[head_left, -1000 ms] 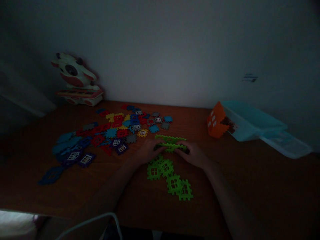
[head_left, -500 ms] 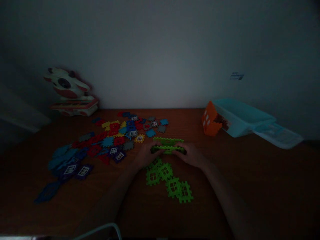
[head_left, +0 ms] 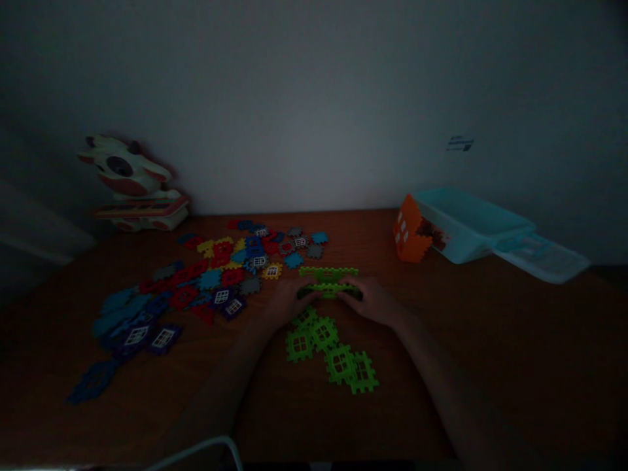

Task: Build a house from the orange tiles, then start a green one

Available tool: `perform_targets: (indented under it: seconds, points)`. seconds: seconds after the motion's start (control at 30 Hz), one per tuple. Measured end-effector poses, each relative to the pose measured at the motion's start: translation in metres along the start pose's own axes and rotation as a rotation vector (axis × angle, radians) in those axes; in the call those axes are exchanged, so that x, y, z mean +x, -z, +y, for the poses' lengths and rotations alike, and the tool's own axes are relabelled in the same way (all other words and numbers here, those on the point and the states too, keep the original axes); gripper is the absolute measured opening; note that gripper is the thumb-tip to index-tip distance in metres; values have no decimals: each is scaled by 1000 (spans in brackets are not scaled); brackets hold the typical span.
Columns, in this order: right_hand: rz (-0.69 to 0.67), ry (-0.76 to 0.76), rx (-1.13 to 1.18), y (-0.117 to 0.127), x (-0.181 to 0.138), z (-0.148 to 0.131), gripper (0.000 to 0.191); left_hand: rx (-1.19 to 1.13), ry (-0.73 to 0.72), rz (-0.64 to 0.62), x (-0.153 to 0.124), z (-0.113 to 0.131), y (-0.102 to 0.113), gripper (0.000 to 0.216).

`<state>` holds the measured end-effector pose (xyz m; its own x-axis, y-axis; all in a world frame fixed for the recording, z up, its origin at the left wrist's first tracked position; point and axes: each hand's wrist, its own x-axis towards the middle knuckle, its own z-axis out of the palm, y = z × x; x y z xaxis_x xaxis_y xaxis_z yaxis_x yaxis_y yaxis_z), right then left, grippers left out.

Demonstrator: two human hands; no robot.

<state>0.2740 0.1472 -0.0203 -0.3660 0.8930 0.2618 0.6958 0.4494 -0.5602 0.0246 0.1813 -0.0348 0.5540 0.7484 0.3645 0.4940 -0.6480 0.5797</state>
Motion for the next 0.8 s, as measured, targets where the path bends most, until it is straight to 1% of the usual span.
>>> perform_targets:
  seconds: [0.1,0.17,0.37,0.5,0.67,0.8]
  points:
    - [-5,22,-8,-1,1,-1,18,31,-40,-30,-2,0,0,18]
    - [-10,25,-13,-2,1,-1,17,39,-42,-51,-2,1,0,18]
    - [-40,33,13,-2,2,0,18,23,7,-73,0,6,3,24]
    - [-64,70,37,-1,3,-3,17,22,35,-103,2,13,7,22]
    - [-83,28,24,3,5,-8,15,11,83,-107,5,19,9,23]
    - [-94,29,26,4,6,-9,15,29,79,-103,4,16,6,22]
